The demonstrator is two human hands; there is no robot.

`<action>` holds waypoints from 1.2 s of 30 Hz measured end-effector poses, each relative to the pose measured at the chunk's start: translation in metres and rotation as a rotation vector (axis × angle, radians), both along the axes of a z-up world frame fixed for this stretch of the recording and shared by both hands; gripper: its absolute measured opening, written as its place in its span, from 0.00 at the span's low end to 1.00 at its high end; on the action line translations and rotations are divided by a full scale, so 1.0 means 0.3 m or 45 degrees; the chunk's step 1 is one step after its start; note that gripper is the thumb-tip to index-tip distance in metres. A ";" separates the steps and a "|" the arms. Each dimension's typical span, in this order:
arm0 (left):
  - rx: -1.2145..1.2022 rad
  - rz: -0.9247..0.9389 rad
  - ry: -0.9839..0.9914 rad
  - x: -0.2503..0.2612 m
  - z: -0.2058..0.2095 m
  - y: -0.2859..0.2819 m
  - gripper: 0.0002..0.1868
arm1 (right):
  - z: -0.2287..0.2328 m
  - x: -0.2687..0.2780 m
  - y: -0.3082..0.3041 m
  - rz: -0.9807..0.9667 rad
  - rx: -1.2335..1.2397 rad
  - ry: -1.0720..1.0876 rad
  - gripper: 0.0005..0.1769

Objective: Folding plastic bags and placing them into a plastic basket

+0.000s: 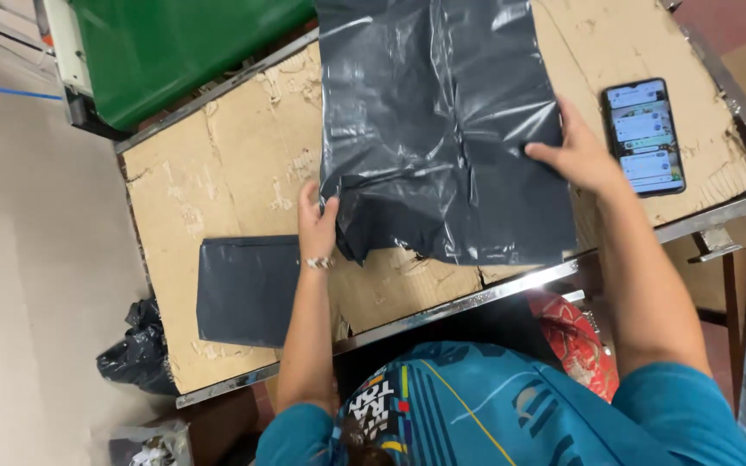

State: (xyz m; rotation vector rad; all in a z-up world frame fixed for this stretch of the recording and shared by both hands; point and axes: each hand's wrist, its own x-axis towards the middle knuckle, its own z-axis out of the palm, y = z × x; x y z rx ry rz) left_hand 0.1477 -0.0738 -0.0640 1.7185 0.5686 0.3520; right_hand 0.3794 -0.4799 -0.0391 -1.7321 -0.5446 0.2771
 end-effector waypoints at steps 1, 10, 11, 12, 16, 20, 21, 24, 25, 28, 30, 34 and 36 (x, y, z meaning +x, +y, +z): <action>0.001 0.002 -0.011 -0.031 0.057 -0.027 0.33 | 0.011 -0.037 -0.016 0.002 0.001 -0.011 0.55; 0.653 -0.445 -0.363 -0.774 0.395 -0.033 0.13 | 0.206 -0.293 -0.484 -0.087 -0.275 0.096 0.25; 0.826 -0.487 -0.479 -0.865 0.452 -0.042 0.12 | 0.148 -0.242 -0.603 -0.067 -0.420 0.133 0.26; 1.000 -0.527 -0.596 -0.955 0.508 -0.051 0.12 | 0.124 -0.175 -0.724 -0.049 -0.565 0.168 0.28; 1.092 -0.605 -0.732 -0.750 0.710 -0.127 0.13 | -0.049 0.039 -0.911 -0.009 -1.145 0.288 0.37; 1.077 -0.206 -0.851 -0.258 0.647 0.080 0.09 | -0.142 0.174 -0.687 -0.150 -1.226 0.282 0.36; 1.091 -0.246 -0.935 -0.101 0.640 0.154 0.08 | -0.154 0.201 -0.603 -0.274 -1.028 0.240 0.30; 0.863 -0.129 -0.568 -0.026 0.334 0.171 0.06 | -0.104 0.369 -0.005 -0.627 -0.408 0.144 0.13; 0.865 -0.119 -0.565 0.071 0.243 0.165 0.06 | -0.121 0.361 0.051 -0.618 -0.407 0.142 0.13; 0.523 0.037 -0.073 0.386 -0.002 0.194 0.15 | -0.163 0.409 0.168 -0.411 -0.565 0.226 0.26; 0.151 0.181 0.441 0.494 -0.184 0.239 0.26 | -0.239 0.439 0.170 -0.394 -0.865 0.048 0.25; 0.408 0.139 0.398 0.457 -0.143 0.213 0.24 | -0.275 0.485 0.122 -0.297 -1.031 -0.154 0.25; 0.662 0.105 0.413 0.473 -0.172 0.227 0.24 | -0.207 0.464 0.131 -0.269 -1.184 -0.190 0.28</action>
